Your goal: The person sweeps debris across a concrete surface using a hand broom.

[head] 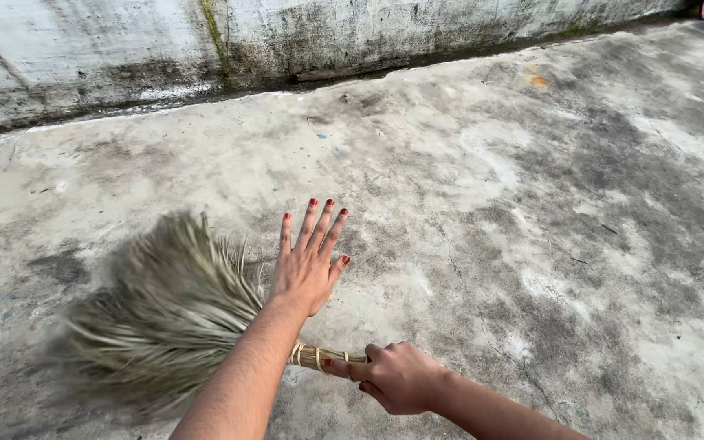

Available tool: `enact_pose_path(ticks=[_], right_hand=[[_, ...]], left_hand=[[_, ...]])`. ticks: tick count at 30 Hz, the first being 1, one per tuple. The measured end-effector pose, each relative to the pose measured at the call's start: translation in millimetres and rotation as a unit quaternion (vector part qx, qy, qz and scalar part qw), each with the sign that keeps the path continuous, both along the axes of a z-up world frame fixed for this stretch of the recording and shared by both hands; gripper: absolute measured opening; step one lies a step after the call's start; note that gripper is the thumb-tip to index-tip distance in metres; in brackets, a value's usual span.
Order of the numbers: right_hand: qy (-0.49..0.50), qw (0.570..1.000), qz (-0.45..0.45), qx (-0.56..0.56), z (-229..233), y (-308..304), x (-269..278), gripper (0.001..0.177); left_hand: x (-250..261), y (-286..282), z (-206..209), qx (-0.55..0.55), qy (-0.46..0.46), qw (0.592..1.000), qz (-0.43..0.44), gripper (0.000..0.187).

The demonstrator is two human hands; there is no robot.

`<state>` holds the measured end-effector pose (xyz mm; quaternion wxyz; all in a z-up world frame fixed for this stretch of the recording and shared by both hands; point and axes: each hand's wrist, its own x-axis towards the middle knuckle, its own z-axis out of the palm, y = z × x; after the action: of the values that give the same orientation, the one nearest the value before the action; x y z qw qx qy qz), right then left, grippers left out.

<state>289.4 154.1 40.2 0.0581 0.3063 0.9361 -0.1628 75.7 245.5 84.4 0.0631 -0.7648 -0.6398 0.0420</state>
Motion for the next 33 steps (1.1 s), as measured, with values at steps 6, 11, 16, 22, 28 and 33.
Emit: enact_pose_path(ticks=[6,11,16,22,28,33], right_hand=[[-0.02,0.995,-0.093,0.024,-14.5,54.7,8.4,0.057],[-0.05,0.948,-0.311,0.033,-52.4,69.5,84.4,0.044],[-0.138,0.849,-0.511,0.014,-41.7,104.7,138.1,0.067],[-0.003,0.753,-0.657,-0.01,25.5,146.6,93.0,0.077],[0.009,0.819,-0.573,-0.004,89.7,75.2,-43.0,0.092],[-0.041,0.955,-0.293,-0.019,109.0,85.4,-116.3,0.08]], left_hand=[[-17.6,48.1,-14.7,0.017,0.013,0.998,-0.057,0.078],[-62.9,90.1,-24.3,0.059,0.145,0.978,-0.139,0.081],[-100.0,91.2,-68.1,-0.028,0.019,0.999,-0.025,0.082],[-124.8,89.9,-69.2,-0.012,-0.056,0.998,0.007,0.082],[-173.4,95.7,-26.6,0.193,-0.195,0.961,-0.029,0.081],[-197.1,101.9,3.4,0.29,-0.264,0.918,-0.06,0.078]])
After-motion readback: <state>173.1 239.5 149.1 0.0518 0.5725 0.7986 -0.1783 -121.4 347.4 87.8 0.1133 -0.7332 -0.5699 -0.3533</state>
